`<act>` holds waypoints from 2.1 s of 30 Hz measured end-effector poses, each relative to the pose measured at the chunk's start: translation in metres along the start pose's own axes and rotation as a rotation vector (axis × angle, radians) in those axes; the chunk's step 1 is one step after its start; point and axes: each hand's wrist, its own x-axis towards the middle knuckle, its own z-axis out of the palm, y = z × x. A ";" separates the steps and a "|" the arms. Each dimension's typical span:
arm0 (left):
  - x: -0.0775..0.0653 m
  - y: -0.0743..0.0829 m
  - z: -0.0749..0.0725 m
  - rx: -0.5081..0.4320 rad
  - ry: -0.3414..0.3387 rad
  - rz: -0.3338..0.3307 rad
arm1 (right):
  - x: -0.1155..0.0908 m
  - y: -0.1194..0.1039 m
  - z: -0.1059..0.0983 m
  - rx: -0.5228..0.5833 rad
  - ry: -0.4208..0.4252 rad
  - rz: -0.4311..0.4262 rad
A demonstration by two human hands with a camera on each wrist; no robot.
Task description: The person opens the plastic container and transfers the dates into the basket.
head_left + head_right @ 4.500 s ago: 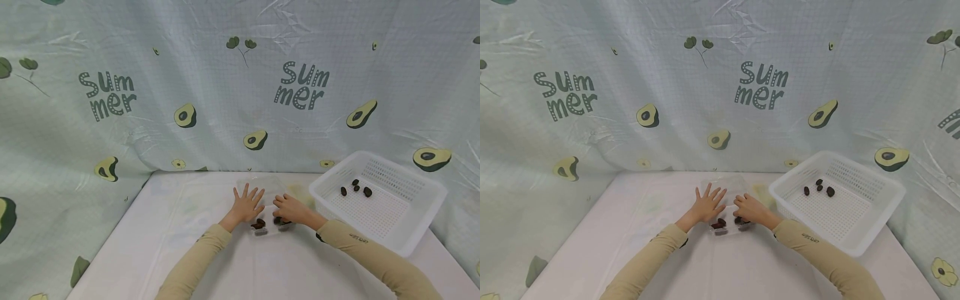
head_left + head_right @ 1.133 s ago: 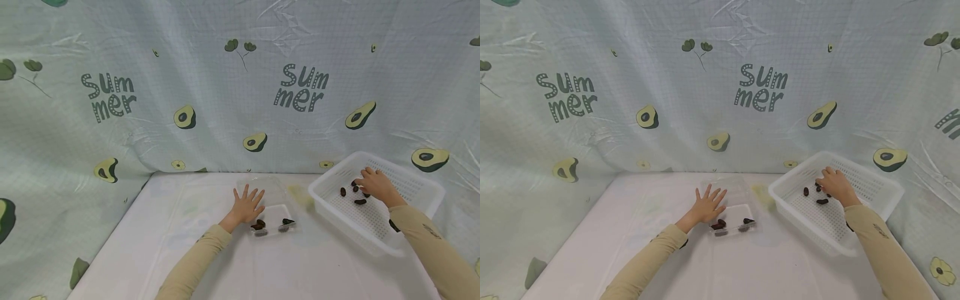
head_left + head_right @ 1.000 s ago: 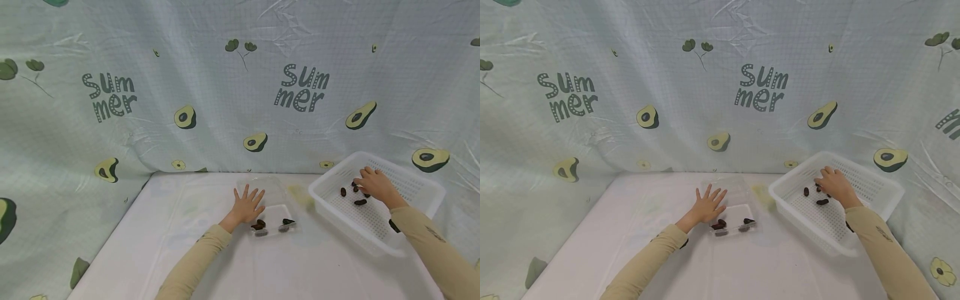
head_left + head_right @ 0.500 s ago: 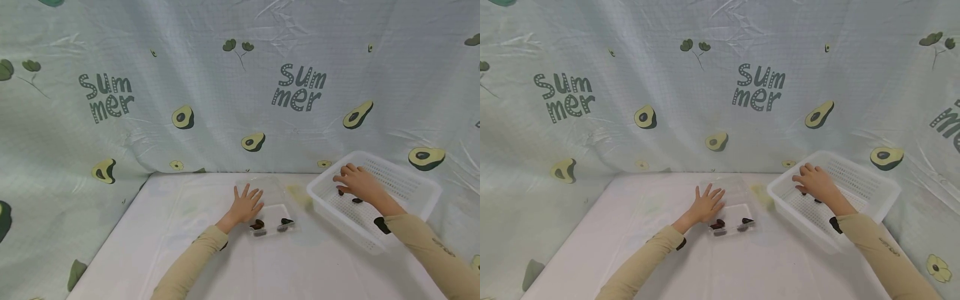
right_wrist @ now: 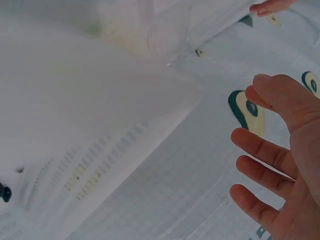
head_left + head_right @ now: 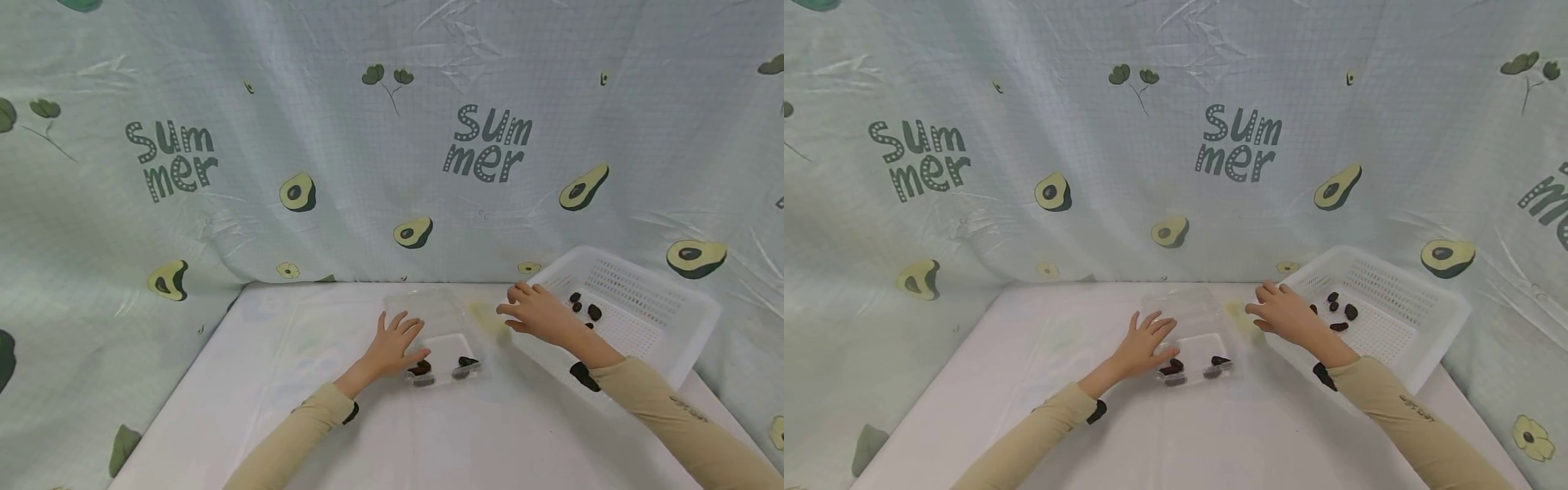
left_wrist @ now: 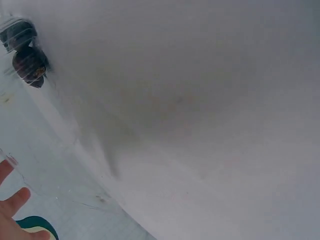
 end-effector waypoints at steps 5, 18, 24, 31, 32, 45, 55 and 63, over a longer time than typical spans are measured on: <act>-0.011 -0.001 -0.007 0.011 -0.134 -0.016 | 0.017 -0.020 0.005 0.055 -0.074 -0.018; -0.021 -0.002 0.004 -0.016 -0.270 -0.090 | 0.047 -0.068 0.037 -0.001 -0.148 -0.130; -0.022 -0.002 0.006 -0.075 -0.296 -0.110 | 0.057 -0.081 0.053 -0.027 -0.205 -0.177; -0.023 -0.001 0.008 -0.044 -0.281 -0.114 | 0.060 -0.092 0.066 -0.027 -0.250 -0.205; -0.023 0.000 0.008 -0.041 -0.280 -0.114 | 0.060 -0.094 0.068 -0.024 -0.256 -0.208; -0.021 0.005 0.007 0.040 -0.305 -0.109 | 0.060 -0.106 0.082 -0.021 -0.287 -0.225; -0.024 0.001 0.015 0.058 -0.254 -0.080 | 0.061 -0.109 0.084 -0.025 -0.227 -0.252; -0.024 0.009 0.004 0.048 -0.287 -0.107 | 0.060 -0.109 0.089 -0.019 -0.234 -0.256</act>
